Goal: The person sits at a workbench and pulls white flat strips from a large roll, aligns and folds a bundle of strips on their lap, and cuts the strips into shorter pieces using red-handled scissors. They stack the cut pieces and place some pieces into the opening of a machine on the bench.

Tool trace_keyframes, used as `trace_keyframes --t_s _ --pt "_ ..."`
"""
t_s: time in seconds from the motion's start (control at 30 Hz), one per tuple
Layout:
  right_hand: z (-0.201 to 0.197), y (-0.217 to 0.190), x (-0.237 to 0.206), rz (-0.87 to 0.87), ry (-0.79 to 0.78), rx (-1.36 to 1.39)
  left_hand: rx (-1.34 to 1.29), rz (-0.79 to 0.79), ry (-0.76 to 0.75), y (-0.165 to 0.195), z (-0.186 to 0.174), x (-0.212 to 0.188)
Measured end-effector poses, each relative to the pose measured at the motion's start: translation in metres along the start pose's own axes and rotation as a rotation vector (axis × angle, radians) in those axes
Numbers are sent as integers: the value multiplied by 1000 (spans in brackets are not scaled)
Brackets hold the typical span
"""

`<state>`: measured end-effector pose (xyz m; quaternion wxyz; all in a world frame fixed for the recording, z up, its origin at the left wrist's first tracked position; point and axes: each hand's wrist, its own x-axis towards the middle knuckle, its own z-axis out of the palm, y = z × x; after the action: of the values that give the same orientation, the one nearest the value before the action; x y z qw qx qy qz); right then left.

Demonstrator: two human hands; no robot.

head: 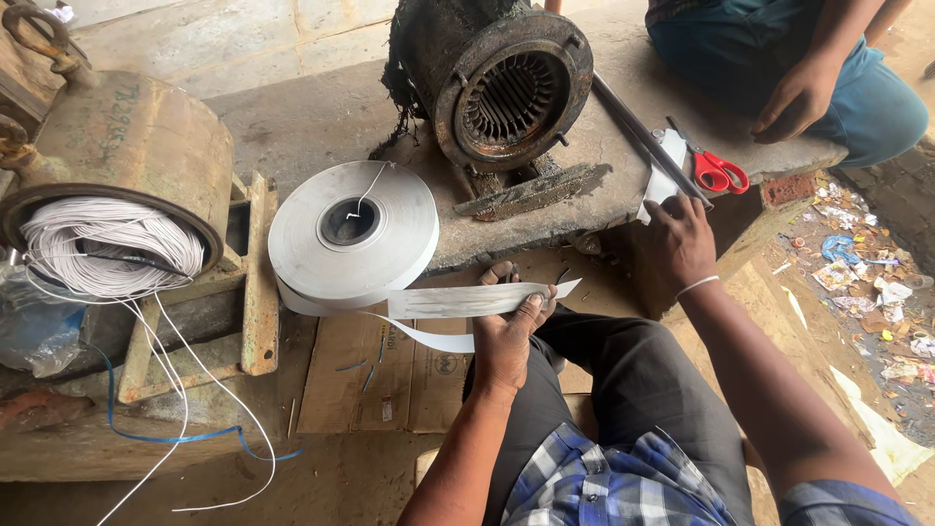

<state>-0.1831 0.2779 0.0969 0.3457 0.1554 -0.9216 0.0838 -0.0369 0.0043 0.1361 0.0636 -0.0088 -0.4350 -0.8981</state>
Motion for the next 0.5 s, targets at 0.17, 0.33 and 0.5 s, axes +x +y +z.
trace_keyframes --t_s 0.17,0.33,0.5 --pt "-2 -6 -12 13 -2 30 -25 4 -22 -2 0 -1" --pt "3 2 -3 35 -40 20 -15 -10 -16 -3 0 -1" --pt "-13 -5 15 -6 -49 -12 8 -9 -25 -2 0 -1"
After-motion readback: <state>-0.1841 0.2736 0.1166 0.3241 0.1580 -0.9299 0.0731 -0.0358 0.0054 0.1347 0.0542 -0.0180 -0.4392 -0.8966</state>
